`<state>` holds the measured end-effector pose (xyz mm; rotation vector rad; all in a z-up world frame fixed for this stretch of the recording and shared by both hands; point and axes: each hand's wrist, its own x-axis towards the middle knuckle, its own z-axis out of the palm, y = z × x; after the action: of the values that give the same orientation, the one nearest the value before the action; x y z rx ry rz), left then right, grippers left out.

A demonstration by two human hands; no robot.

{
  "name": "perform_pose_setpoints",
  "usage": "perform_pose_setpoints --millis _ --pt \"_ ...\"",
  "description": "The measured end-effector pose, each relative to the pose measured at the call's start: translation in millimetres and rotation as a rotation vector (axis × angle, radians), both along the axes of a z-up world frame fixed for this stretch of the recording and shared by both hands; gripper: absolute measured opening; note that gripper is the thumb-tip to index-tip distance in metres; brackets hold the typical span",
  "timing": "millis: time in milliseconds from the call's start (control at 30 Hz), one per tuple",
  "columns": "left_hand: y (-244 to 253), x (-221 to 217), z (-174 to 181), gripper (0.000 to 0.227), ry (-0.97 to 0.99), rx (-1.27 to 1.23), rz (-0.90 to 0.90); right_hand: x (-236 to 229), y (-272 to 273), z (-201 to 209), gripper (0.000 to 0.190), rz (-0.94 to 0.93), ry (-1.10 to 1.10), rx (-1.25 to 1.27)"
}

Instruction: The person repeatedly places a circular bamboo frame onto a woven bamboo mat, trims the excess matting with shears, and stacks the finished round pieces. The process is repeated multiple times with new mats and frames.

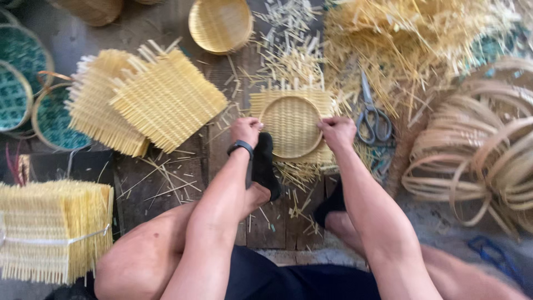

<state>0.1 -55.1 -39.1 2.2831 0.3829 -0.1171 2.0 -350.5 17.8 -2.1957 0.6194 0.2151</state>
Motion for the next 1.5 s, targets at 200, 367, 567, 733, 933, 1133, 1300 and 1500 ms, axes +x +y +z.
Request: perform_pose_setpoints --millis 200,367,567,733,933,1133,1300,1500 --pt "-2.7 1.5 -24.7 0.023 0.003 -0.025 0.048 -2.0 -27.1 -34.6 0.023 0.026 0.017 0.303" --pt "1.7 9.8 5.4 0.024 0.11 -0.266 0.117 27.8 -30.9 5.0 0.029 0.275 0.124 0.158" --pt "-21.5 59.6 39.5 0.014 -0.237 0.347 -0.348 4.8 58.1 81.5 0.072 0.79 -0.087 -0.423" --pt "-51.4 81.5 37.4 0.022 -0.452 0.12 -0.533 -37.7 106.3 44.0 0.087 1.236 -0.348 -0.66" --pt "-60.9 78.6 30.6 0.015 -0.301 0.027 -0.427 -43.3 101.3 14.9 0.066 1.195 -0.513 -0.814" --pt "-59.2 89.5 33.9 0.023 -0.165 -0.012 -0.498 13.2 79.9 58.3 0.057 1.093 -0.157 -0.346" --pt "-62.0 91.8 11.2 0.025 -0.034 -0.089 -0.45 67.2 45.8 9.7 0.021 0.625 -0.571 -0.089" --pt "-64.9 100.0 -20.7 0.035 0.14 -0.216 -0.288 87.1 30.6 -49.0 0.03 0.424 -0.055 0.081"
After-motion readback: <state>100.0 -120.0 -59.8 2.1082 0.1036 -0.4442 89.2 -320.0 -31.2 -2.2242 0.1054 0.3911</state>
